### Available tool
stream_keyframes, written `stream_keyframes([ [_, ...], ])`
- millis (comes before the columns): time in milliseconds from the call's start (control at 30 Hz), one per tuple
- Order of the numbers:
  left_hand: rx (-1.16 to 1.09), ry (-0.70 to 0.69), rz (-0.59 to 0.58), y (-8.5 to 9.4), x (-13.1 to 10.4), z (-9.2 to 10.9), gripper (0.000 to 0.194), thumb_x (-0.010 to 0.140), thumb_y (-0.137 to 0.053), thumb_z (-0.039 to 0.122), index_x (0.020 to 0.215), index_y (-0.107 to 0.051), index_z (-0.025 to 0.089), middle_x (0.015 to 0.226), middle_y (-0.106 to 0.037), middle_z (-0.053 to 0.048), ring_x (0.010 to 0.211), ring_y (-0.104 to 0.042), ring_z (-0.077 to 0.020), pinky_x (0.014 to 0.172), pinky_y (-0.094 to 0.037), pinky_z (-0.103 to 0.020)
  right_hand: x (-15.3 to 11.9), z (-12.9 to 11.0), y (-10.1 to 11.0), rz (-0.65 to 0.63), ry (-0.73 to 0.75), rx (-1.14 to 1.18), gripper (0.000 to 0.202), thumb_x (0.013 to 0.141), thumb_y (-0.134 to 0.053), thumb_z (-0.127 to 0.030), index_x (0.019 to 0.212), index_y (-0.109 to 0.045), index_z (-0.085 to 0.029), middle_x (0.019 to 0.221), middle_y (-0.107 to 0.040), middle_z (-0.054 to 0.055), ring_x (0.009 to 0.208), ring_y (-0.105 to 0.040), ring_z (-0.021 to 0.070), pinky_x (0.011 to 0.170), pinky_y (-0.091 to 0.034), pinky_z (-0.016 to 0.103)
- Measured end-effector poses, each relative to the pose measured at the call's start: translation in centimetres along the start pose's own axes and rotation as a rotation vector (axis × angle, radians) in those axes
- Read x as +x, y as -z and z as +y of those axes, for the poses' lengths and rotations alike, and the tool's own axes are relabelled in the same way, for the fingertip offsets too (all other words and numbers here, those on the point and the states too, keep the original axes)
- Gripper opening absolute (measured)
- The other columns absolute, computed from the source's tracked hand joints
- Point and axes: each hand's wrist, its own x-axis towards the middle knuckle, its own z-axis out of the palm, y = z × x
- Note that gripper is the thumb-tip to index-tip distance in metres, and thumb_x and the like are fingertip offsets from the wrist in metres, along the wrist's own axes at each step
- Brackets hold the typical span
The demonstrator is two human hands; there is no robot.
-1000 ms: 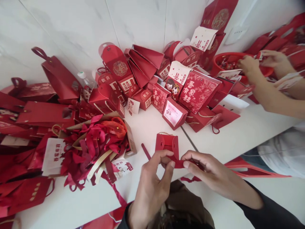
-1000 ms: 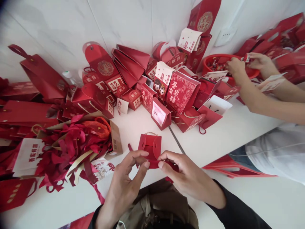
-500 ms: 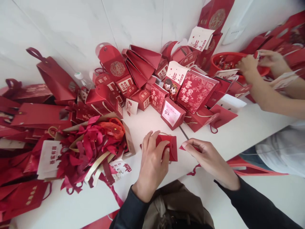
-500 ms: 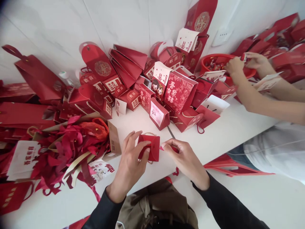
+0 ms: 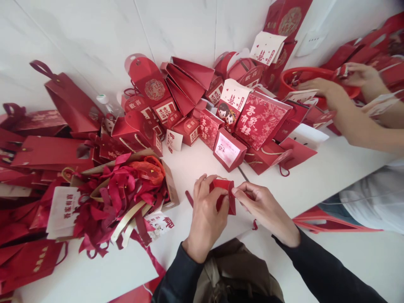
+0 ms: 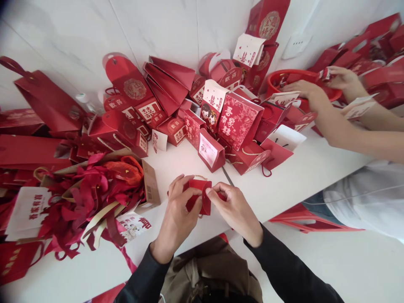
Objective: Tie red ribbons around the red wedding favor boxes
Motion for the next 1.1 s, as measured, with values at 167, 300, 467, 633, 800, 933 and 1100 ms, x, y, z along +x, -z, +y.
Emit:
stream_keyframes([
  [167, -0.156, 0.115, 0.073, 0.3, -0.1, 0.4, 0.012, 0.098, -0.055, 0.013, 0.096, -0.064, 0.021, 0.135, -0.057, -0.013, 0.139, -0.048, -0.0283, 0.114, -0.044, -0.053, -0.5, -0.1, -0.2, 0.112, 0.087, -0.091, 0.039, 0.099, -0.058, -0.059, 0.106, -0.068, -0.023, 0.099, -0.069, 0.007, 0.09, -0.064, 0.0244, 0.072, -0.051, 0.033],
  [300, -0.331, 0.168, 0.127, 0.7, -0.4, 0.5, 0.012, 0.102, -0.052, 0.021, 0.1, -0.064, 0.023, 0.137, -0.059, -0.011, 0.14, -0.05, -0.0258, 0.116, -0.041, -0.051, -0.5, -0.6, -0.8, 0.149, 0.408, -0.277, 0.029, 0.104, -0.054, -0.046, 0.126, -0.065, -0.029, 0.134, -0.06, 0.008, 0.134, -0.048, 0.0291, 0.11, -0.041, 0.045],
  [467, -0.361, 0.19, 0.199, 1.0, -1.4, 0.4, 0.007, 0.102, -0.054, 0.023, 0.104, -0.061, 0.023, 0.134, -0.059, -0.011, 0.133, -0.055, -0.0247, 0.109, -0.047, -0.045, 0.3, -1.2, -1.2, 0.062, 0.475, -0.283, 0.016, 0.104, -0.055, -0.036, 0.101, -0.068, -0.026, 0.124, -0.063, 0.008, 0.126, -0.055, 0.0279, 0.109, -0.044, 0.046],
  [633, -0.144, 0.218, 0.23, 0.2, -2.6, -0.5, 0.037, 0.093, -0.064, 0.023, 0.128, -0.052, 0.021, 0.114, -0.06, -0.01, 0.109, -0.06, -0.0239, 0.097, -0.052, -0.044, 1.1, -0.7, -1.3, 0.109, 0.499, -0.412, 0.017, 0.103, -0.056, -0.034, 0.098, -0.069, -0.024, 0.122, -0.063, 0.011, 0.123, -0.056, 0.0305, 0.107, -0.045, 0.052],
  [800, -0.317, 0.346, 0.223, 0.0, -2.8, -0.9, 0.029, 0.099, -0.058, 0.029, 0.127, -0.054, 0.022, 0.106, -0.062, -0.006, 0.095, -0.062, -0.019, 0.09, -0.052, -0.038, 1.6, -0.2, -1.7, 0.095, 0.529, -0.466, 0.015, 0.099, -0.058, -0.026, 0.093, -0.07, -0.022, 0.123, -0.063, 0.014, 0.122, -0.055, 0.0328, 0.107, -0.046, 0.056],
  [933, -0.35, 0.353, 0.227, 0.3, -2.8, -0.8, 0.029, 0.099, -0.058, 0.029, 0.126, -0.056, 0.022, 0.106, -0.063, -0.006, 0.095, -0.062, -0.0187, 0.09, -0.052, -0.037, 1.9, -0.4, -2.4, 0.08, 0.549, -0.48, 0.015, 0.099, -0.058, -0.024, 0.091, -0.07, -0.022, 0.121, -0.064, 0.012, 0.123, -0.055, 0.0323, 0.108, -0.046, 0.056],
  [1100, -0.367, 0.361, 0.206, 0.6, -2.8, -0.6, 0.03, 0.098, -0.059, 0.03, 0.127, -0.057, 0.021, 0.109, -0.065, -0.006, 0.096, -0.064, -0.019, 0.09, -0.053, -0.037, 2.4, -0.8, -3.0, 0.069, 0.544, -0.481, 0.015, 0.097, -0.06, -0.019, 0.087, -0.069, -0.022, 0.118, -0.065, 0.011, 0.119, -0.057, 0.0312, 0.106, -0.048, 0.054],
])
